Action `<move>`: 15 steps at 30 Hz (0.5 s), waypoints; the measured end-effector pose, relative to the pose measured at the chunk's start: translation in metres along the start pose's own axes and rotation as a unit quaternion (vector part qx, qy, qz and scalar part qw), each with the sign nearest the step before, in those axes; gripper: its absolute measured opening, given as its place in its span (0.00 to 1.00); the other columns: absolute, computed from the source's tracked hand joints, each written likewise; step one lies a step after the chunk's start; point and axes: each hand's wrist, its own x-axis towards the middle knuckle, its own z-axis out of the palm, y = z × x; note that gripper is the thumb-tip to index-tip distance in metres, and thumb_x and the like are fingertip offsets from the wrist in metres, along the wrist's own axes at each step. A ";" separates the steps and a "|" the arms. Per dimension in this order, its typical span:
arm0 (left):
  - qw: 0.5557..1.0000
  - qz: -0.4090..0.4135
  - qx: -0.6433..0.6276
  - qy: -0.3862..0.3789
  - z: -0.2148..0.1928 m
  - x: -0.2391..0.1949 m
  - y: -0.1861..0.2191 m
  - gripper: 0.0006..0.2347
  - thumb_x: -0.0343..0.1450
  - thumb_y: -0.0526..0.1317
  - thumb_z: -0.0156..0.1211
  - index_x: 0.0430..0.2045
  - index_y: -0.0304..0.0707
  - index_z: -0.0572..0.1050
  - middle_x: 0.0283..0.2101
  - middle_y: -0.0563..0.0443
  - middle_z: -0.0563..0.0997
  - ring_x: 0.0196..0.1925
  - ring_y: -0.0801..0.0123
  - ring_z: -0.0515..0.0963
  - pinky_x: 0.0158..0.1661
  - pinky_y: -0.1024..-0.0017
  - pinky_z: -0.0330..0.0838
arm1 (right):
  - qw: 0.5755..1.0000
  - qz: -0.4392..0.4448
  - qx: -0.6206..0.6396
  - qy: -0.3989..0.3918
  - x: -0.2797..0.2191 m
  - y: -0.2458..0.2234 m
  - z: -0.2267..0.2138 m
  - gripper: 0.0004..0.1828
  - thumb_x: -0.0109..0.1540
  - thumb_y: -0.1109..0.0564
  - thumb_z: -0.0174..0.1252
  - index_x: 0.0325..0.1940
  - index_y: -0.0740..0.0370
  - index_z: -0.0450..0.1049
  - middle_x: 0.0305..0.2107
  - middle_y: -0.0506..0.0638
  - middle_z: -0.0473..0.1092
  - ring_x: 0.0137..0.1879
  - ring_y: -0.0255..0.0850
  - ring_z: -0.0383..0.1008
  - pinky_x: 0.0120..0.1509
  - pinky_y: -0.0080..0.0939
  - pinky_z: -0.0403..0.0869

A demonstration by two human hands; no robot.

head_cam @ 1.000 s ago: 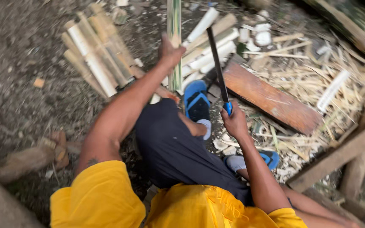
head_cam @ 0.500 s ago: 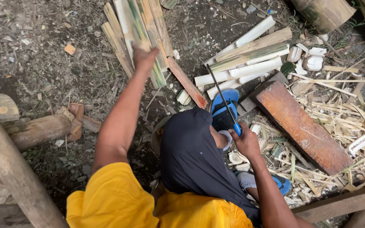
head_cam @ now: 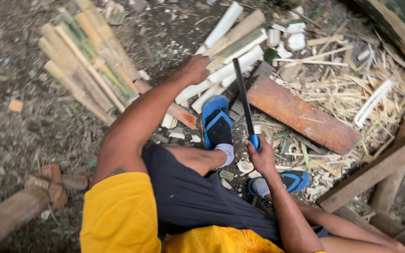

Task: The person sits cross-legged on the ground and uses a knife to cut and shape bamboo pieces. They repeatedly pick up bamboo segments, cut them on a wooden block, and place the finished pieces aside.

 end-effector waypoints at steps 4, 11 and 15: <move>0.996 -0.037 0.071 0.027 0.045 0.053 0.027 0.18 0.72 0.42 0.58 0.55 0.33 0.71 0.58 0.34 0.73 0.59 0.42 0.75 0.55 0.52 0.71 | 0.990 0.038 0.129 0.035 -0.008 0.010 -0.018 0.11 0.67 0.52 0.58 0.42 0.62 0.67 0.17 0.44 0.64 0.21 0.32 0.63 0.24 0.36 0.64; 0.990 -0.109 -0.037 0.077 0.038 0.086 0.024 0.15 0.76 0.37 0.50 0.58 0.33 0.70 0.56 0.32 0.76 0.57 0.45 0.77 0.57 0.57 0.72 | 0.971 0.074 0.215 0.068 -0.024 0.045 -0.055 0.11 0.67 0.53 0.58 0.39 0.61 0.65 0.17 0.44 0.64 0.18 0.33 0.64 0.21 0.37 0.64; 0.868 0.066 -0.493 0.017 -0.011 0.047 0.083 0.18 0.75 0.31 0.52 0.62 0.30 0.67 0.55 0.40 0.81 0.56 0.55 0.80 0.58 0.63 0.74 | 0.967 0.087 0.229 0.076 -0.031 0.064 -0.064 0.11 0.67 0.54 0.57 0.39 0.62 0.65 0.16 0.45 0.64 0.18 0.34 0.64 0.21 0.37 0.64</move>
